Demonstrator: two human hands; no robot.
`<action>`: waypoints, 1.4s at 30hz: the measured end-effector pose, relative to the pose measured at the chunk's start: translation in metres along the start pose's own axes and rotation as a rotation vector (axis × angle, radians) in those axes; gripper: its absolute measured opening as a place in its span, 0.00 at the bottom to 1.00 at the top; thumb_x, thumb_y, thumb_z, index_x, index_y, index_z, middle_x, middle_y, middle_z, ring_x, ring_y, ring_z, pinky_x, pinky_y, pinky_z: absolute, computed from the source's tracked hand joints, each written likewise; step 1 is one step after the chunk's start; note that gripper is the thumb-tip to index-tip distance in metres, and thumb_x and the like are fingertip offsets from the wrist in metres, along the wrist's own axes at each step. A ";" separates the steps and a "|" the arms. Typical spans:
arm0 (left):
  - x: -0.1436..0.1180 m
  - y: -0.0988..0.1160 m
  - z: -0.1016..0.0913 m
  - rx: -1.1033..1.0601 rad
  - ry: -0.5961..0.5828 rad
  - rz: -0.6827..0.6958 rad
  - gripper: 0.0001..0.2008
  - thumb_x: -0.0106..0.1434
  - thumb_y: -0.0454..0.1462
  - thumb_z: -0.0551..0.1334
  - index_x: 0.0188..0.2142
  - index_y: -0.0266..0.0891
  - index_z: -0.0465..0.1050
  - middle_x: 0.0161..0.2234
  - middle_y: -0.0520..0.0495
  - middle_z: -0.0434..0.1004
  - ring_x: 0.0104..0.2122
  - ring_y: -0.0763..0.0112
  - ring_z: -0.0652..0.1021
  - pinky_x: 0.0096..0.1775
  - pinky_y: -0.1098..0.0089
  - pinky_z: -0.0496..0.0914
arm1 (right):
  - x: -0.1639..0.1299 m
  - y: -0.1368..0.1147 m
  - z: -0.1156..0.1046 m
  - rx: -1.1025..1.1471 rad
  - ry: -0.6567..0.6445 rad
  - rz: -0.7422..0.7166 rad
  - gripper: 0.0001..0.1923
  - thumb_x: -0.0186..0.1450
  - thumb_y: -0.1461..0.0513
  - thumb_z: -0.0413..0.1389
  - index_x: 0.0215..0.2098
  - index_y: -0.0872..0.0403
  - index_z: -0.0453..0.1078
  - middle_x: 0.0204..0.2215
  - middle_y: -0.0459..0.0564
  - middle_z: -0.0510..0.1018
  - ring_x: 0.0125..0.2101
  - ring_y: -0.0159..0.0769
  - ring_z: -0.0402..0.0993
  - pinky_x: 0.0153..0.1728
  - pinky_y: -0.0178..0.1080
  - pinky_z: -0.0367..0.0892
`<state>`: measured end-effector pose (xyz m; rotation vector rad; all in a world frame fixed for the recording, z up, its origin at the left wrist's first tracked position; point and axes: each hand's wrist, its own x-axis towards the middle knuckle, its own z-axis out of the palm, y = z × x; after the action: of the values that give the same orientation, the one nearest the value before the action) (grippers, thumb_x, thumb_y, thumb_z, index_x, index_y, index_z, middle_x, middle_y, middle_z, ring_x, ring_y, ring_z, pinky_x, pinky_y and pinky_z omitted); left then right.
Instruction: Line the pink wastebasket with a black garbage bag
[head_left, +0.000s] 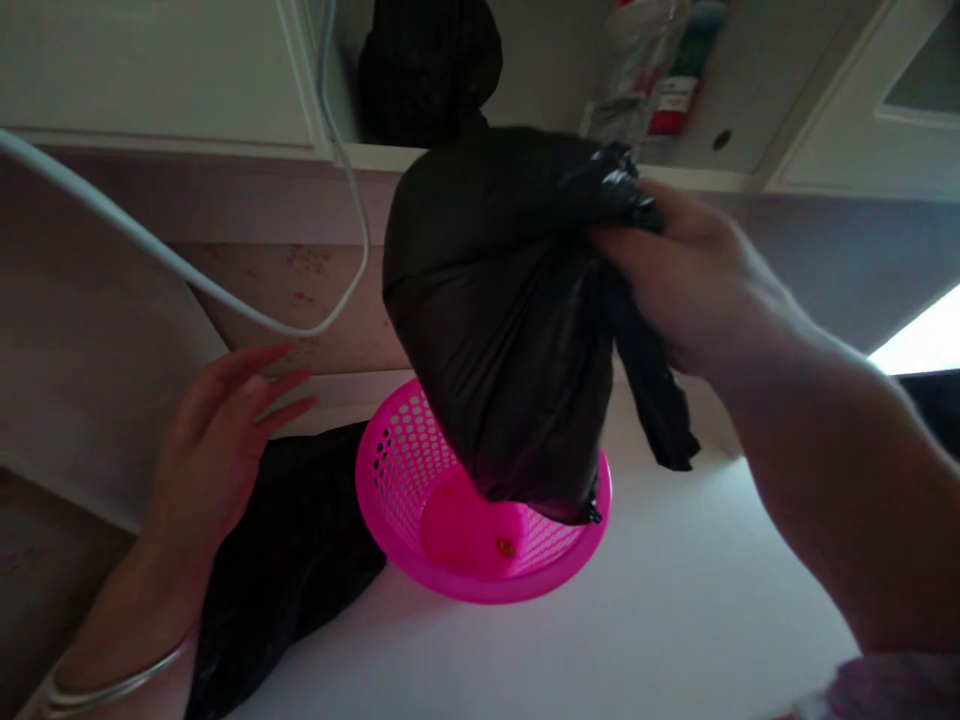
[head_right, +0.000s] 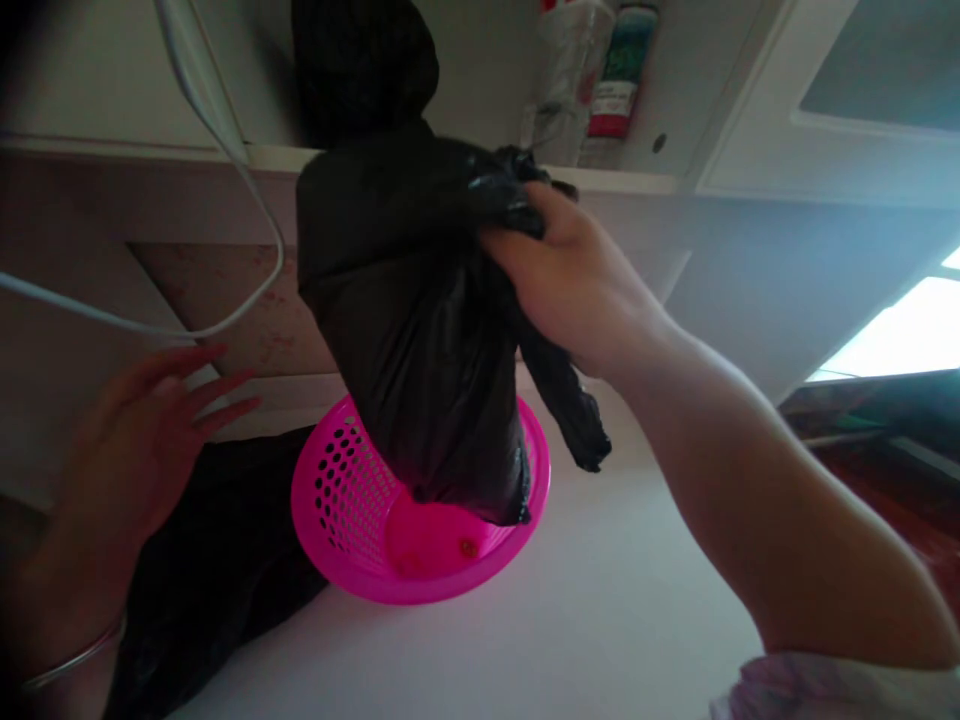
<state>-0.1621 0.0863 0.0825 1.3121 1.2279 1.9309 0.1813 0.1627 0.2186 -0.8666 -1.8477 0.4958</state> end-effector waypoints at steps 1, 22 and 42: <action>0.003 0.000 0.007 -0.067 -0.021 0.011 0.15 0.64 0.48 0.72 0.49 0.51 0.80 0.58 0.54 0.79 0.52 0.57 0.82 0.48 0.60 0.82 | -0.003 0.003 0.007 0.025 -0.007 0.017 0.18 0.74 0.59 0.52 0.55 0.64 0.72 0.35 0.41 0.77 0.40 0.32 0.79 0.44 0.38 0.71; 0.025 -0.002 0.115 0.772 -0.962 0.284 0.15 0.74 0.40 0.54 0.48 0.40 0.80 0.47 0.43 0.86 0.45 0.60 0.84 0.48 0.62 0.76 | -0.069 0.083 0.016 0.227 -0.512 0.303 0.15 0.65 0.58 0.62 0.48 0.57 0.75 0.39 0.49 0.83 0.37 0.35 0.78 0.36 0.35 0.73; -0.028 0.030 0.143 1.254 -0.963 0.352 0.17 0.77 0.34 0.52 0.55 0.40 0.78 0.56 0.40 0.83 0.54 0.48 0.83 0.54 0.47 0.77 | -0.070 0.103 0.043 -0.174 -0.989 0.226 0.24 0.65 0.54 0.64 0.57 0.55 0.76 0.48 0.53 0.85 0.45 0.45 0.81 0.44 0.39 0.72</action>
<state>-0.0180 0.1077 0.1144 2.6919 1.6662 0.2151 0.1948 0.1798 0.0883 -1.0500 -2.7234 1.0484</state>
